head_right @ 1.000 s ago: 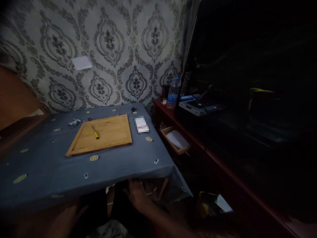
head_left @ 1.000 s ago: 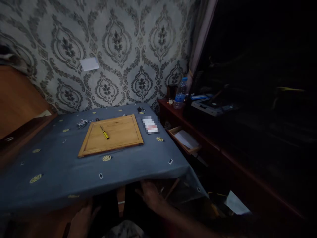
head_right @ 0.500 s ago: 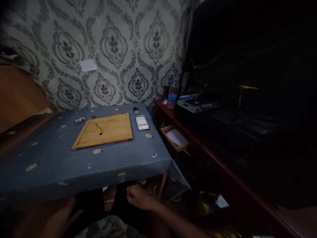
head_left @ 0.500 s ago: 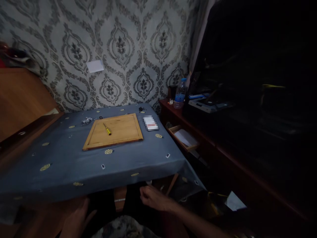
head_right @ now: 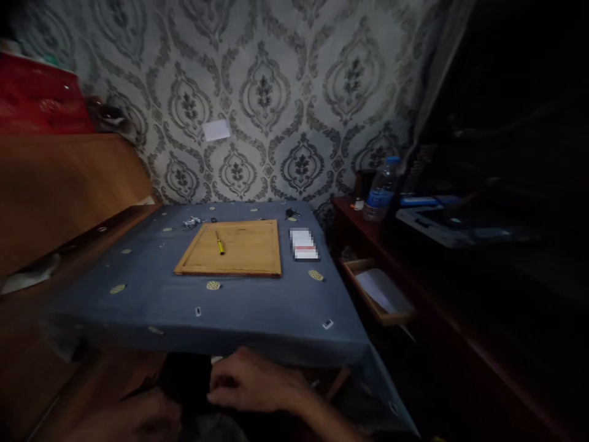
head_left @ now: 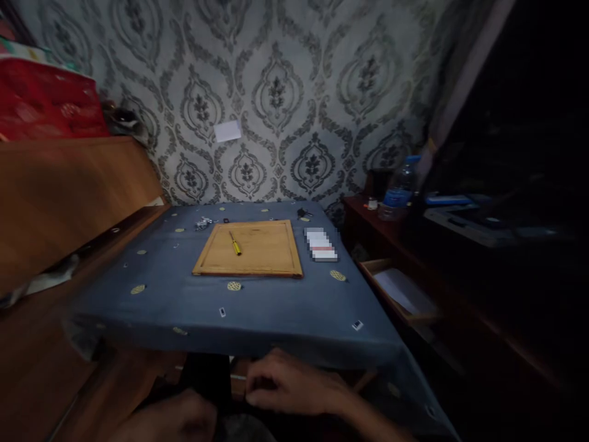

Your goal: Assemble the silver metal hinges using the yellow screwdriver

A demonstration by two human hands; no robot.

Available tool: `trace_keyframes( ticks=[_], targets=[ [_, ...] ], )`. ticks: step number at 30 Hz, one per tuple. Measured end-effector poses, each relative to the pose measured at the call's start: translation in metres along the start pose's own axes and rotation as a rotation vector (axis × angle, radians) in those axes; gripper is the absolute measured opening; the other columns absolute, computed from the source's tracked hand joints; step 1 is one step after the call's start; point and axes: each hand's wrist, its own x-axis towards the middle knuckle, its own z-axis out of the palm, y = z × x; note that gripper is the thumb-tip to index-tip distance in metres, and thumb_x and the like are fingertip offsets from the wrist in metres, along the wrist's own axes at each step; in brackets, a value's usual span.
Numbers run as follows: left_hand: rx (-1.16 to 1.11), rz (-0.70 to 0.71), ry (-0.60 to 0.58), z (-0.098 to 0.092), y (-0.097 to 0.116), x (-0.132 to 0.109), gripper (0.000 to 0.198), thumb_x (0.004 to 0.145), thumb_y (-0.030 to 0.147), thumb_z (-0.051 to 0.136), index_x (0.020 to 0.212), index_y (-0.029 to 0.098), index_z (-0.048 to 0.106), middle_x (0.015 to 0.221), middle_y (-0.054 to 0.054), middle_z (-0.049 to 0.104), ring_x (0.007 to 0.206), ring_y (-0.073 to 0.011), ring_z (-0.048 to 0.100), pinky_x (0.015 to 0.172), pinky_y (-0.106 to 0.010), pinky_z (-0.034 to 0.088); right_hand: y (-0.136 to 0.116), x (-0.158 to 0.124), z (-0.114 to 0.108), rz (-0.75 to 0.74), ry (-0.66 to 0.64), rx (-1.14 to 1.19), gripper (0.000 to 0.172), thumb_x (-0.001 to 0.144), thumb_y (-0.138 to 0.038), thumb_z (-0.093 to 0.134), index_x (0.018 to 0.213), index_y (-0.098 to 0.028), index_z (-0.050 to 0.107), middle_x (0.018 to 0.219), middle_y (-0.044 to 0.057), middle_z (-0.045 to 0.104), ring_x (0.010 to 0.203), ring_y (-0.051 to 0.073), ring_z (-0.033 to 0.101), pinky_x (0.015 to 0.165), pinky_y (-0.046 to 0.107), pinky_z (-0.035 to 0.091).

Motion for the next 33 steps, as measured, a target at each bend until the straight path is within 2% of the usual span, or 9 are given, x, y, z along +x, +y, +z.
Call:
trace_keyframes(
  ticks=[2, 3, 5, 8, 11, 14, 18, 26, 33],
  targets=[
    [-0.028, 0.080, -0.120, -0.032, 0.027, 0.013, 0.023, 0.101, 0.041, 0.062, 0.100, 0.019, 0.070, 0.083, 0.002, 0.070, 0.071, -0.0146, 0.067, 0.066, -0.024, 0.056, -0.011, 0.016, -0.028, -0.059, 0.139, 0.004, 0.017, 0.097, -0.027, 0.063, 0.097, -0.018, 0.078, 0.082, -0.001, 0.076, 0.070, 0.011, 0.065, 0.065, 0.020, 0.045],
    [-0.029, 0.143, -0.071, -0.052, 0.040, 0.023, 0.026, 0.103, 0.041, 0.054, 0.100, 0.019, 0.067, 0.075, 0.004, 0.066, 0.065, -0.0132, 0.063, 0.061, -0.022, 0.052, -0.012, 0.028, -0.042, -0.034, 0.262, -0.065, 0.018, 0.097, -0.026, 0.062, 0.092, -0.018, 0.078, 0.076, -0.002, 0.074, 0.067, 0.012, 0.063, 0.065, 0.021, 0.045],
    [0.123, 0.290, 0.290, -0.097, 0.062, 0.051, 0.032, 0.103, 0.042, 0.047, 0.090, 0.019, 0.063, 0.069, 0.003, 0.061, 0.062, -0.0130, 0.059, 0.060, -0.022, 0.050, -0.009, 0.055, -0.070, 0.005, 0.389, -0.131, 0.019, 0.099, -0.024, 0.059, 0.100, -0.017, 0.077, 0.087, 0.003, 0.076, 0.080, 0.016, 0.067, 0.075, 0.026, 0.049],
    [0.188, 0.297, 0.586, -0.158, 0.071, 0.099, 0.023, 0.102, 0.035, 0.046, 0.091, 0.019, 0.060, 0.084, -0.002, 0.064, 0.080, -0.0178, 0.061, 0.078, -0.029, 0.052, 0.010, 0.099, -0.102, 0.073, 0.505, -0.215, 0.026, 0.101, -0.019, 0.051, 0.115, -0.015, 0.073, 0.110, 0.011, 0.076, 0.101, 0.021, 0.068, 0.093, 0.034, 0.051],
    [0.227, 0.245, 0.831, -0.196, 0.055, 0.142, 0.014, 0.099, 0.023, 0.046, 0.098, 0.019, 0.060, 0.101, -0.007, 0.064, 0.102, -0.0240, 0.059, 0.096, -0.038, 0.049, 0.034, 0.137, -0.118, 0.130, 0.555, -0.302, 0.037, 0.099, -0.016, 0.050, 0.132, -0.010, 0.067, 0.132, 0.019, 0.067, 0.122, 0.027, 0.062, 0.108, 0.040, 0.047],
    [0.249, 0.211, 0.937, -0.207, 0.035, 0.170, 0.012, 0.096, 0.019, 0.050, 0.101, 0.019, 0.061, 0.109, -0.010, 0.061, 0.111, -0.0268, 0.055, 0.103, -0.042, 0.046, 0.056, 0.162, -0.121, 0.160, 0.553, -0.382, 0.041, 0.099, -0.017, 0.050, 0.137, -0.012, 0.065, 0.140, 0.021, 0.062, 0.131, 0.032, 0.056, 0.114, 0.046, 0.044],
    [0.268, 0.221, 0.945, -0.206, 0.018, 0.190, 0.012, 0.097, 0.022, 0.052, 0.097, 0.019, 0.064, 0.106, -0.010, 0.063, 0.105, -0.0260, 0.057, 0.099, -0.040, 0.048, 0.080, 0.177, -0.115, 0.156, 0.554, -0.463, 0.042, 0.098, -0.018, 0.052, 0.137, -0.013, 0.067, 0.140, 0.022, 0.063, 0.130, 0.036, 0.057, 0.112, 0.053, 0.047],
    [0.234, 0.256, 0.967, -0.250, -0.018, 0.218, 0.017, 0.096, 0.020, 0.049, 0.103, 0.021, 0.065, 0.091, -0.003, 0.070, 0.081, -0.0200, 0.064, 0.081, -0.032, 0.052, 0.104, 0.173, -0.105, 0.057, 0.661, -0.522, 0.034, 0.100, -0.019, 0.052, 0.129, -0.017, 0.070, 0.138, 0.018, 0.067, 0.125, 0.033, 0.063, 0.107, 0.052, 0.055],
    [0.236, 0.260, 1.007, -0.277, -0.051, 0.238, 0.016, 0.093, 0.013, 0.052, 0.096, 0.021, 0.065, 0.091, -0.003, 0.069, 0.088, -0.0217, 0.066, 0.085, -0.033, 0.053, 0.109, 0.168, -0.104, -0.029, 0.823, -0.672, 0.029, 0.103, -0.021, 0.051, 0.124, -0.018, 0.070, 0.116, 0.014, 0.072, 0.104, 0.029, 0.069, 0.089, 0.044, 0.063]
  ],
)
